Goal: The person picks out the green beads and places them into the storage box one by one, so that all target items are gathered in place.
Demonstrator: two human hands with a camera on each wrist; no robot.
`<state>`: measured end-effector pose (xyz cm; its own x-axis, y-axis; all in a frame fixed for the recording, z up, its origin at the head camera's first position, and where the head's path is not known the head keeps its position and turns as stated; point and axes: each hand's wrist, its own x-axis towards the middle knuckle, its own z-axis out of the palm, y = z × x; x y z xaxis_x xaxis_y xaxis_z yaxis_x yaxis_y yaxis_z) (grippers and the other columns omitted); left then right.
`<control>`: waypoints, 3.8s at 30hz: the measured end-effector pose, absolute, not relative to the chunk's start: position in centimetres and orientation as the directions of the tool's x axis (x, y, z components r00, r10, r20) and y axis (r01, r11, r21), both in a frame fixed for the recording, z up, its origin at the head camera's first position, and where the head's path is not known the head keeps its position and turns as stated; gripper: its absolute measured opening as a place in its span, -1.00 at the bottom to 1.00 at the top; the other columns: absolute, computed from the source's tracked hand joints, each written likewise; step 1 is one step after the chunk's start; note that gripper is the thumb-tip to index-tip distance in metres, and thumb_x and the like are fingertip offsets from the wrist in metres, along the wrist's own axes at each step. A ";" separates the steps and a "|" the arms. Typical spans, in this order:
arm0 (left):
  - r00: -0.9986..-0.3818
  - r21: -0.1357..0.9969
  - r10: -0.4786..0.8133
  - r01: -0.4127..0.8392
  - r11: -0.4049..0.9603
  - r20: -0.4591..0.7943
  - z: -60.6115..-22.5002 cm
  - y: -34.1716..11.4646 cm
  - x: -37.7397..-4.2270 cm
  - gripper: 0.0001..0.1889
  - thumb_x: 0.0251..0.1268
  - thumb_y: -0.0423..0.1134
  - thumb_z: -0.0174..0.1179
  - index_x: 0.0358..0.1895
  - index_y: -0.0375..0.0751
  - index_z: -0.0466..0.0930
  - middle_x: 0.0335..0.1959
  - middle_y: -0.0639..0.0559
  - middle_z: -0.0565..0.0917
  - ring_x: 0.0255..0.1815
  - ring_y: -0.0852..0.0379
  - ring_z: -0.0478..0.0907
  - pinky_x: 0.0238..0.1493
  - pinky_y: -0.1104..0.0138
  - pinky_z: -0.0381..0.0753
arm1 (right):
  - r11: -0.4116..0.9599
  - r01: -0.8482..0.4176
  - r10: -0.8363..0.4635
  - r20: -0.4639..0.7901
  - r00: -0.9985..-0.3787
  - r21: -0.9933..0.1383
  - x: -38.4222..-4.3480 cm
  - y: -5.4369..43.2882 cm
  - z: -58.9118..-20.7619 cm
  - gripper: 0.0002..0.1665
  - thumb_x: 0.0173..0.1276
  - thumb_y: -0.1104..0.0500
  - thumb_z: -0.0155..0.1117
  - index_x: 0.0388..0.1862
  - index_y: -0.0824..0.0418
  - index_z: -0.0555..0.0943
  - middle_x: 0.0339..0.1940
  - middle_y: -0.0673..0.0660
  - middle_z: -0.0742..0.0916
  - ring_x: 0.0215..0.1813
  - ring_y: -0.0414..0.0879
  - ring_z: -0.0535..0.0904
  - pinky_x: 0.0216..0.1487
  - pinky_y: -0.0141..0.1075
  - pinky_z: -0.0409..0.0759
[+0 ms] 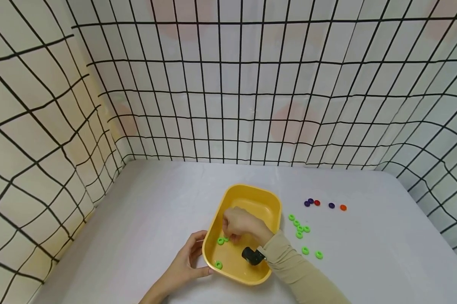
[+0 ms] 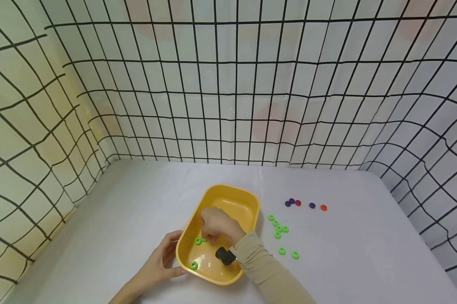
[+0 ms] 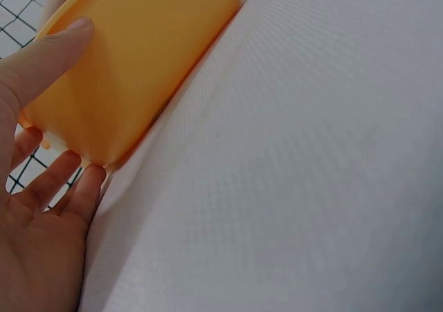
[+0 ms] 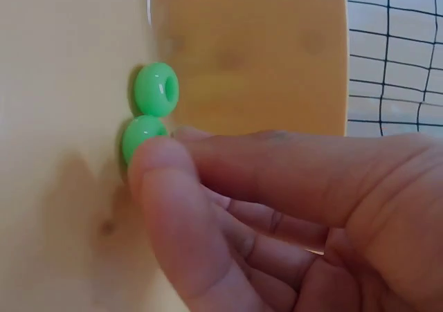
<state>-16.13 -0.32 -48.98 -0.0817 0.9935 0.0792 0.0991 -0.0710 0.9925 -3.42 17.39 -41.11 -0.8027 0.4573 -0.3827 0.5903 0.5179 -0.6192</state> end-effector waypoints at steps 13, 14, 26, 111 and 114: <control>-0.102 0.972 0.978 0.170 -0.164 0.183 -49.3 -0.8 -16.8 -0.15 0.04 -0.40 0.47 0.41 -0.14 0.21 0.39 -0.24 0.32 0.31 0.28 0.38 0.32 0.57 0.35 | 0.287 0.413 0.492 -0.237 -0.838 -0.864 -1.9 21.2 -38.8 -0.91 0.31 0.34 0.32 -0.36 0.37 0.62 -0.53 0.23 0.70 -0.58 -0.17 0.59 -0.42 -0.26 0.73; -0.098 0.972 0.978 0.169 -0.164 0.182 -49.3 -0.8 -16.8 -0.15 0.04 -0.40 0.47 0.41 -0.15 0.20 0.40 -0.25 0.32 0.32 0.29 0.38 0.32 0.57 0.34 | 0.261 0.384 0.507 -0.213 -0.835 -0.885 -1.1 21.9 -38.4 -0.90 0.33 0.32 0.32 -0.33 0.39 0.62 -0.49 0.29 0.70 -0.57 -0.16 0.60 -0.41 -0.24 0.73; -0.075 0.969 0.980 0.180 -0.167 0.182 -49.1 -0.9 -16.3 -0.15 0.04 -0.38 0.48 0.41 -0.12 0.21 0.40 -0.22 0.33 0.34 0.31 0.36 0.34 0.58 0.31 | 0.054 0.279 0.786 -0.132 -0.604 -0.959 10.2 27.4 -38.9 -0.72 0.38 0.23 0.30 -0.15 0.47 0.56 -0.51 0.03 0.69 -0.52 -0.24 0.55 -0.41 -0.45 0.65; -0.117 0.972 0.976 0.165 -0.165 0.185 -49.2 -2.8 -17.1 -0.12 0.00 -0.46 0.47 0.43 -0.17 0.20 0.37 -0.25 0.35 0.30 0.27 0.40 0.32 0.60 0.33 | -0.086 0.579 0.791 -0.409 -0.454 -0.810 15.1 27.3 -44.9 -0.68 0.25 0.13 0.42 -0.16 0.35 0.63 -0.69 -0.06 0.60 -0.70 -0.30 0.33 -0.68 -0.47 0.30; -0.121 0.974 0.976 0.164 -0.158 0.179 -49.2 -2.8 -17.2 -0.12 0.00 -0.45 0.48 0.43 -0.17 0.20 0.38 -0.24 0.34 0.31 0.29 0.39 0.32 0.59 0.33 | -0.079 0.573 0.790 -0.402 -0.464 -0.816 14.9 27.2 -44.5 -0.68 0.27 0.12 0.40 -0.16 0.34 0.63 -0.69 -0.06 0.59 -0.69 -0.29 0.31 -0.66 -0.46 0.28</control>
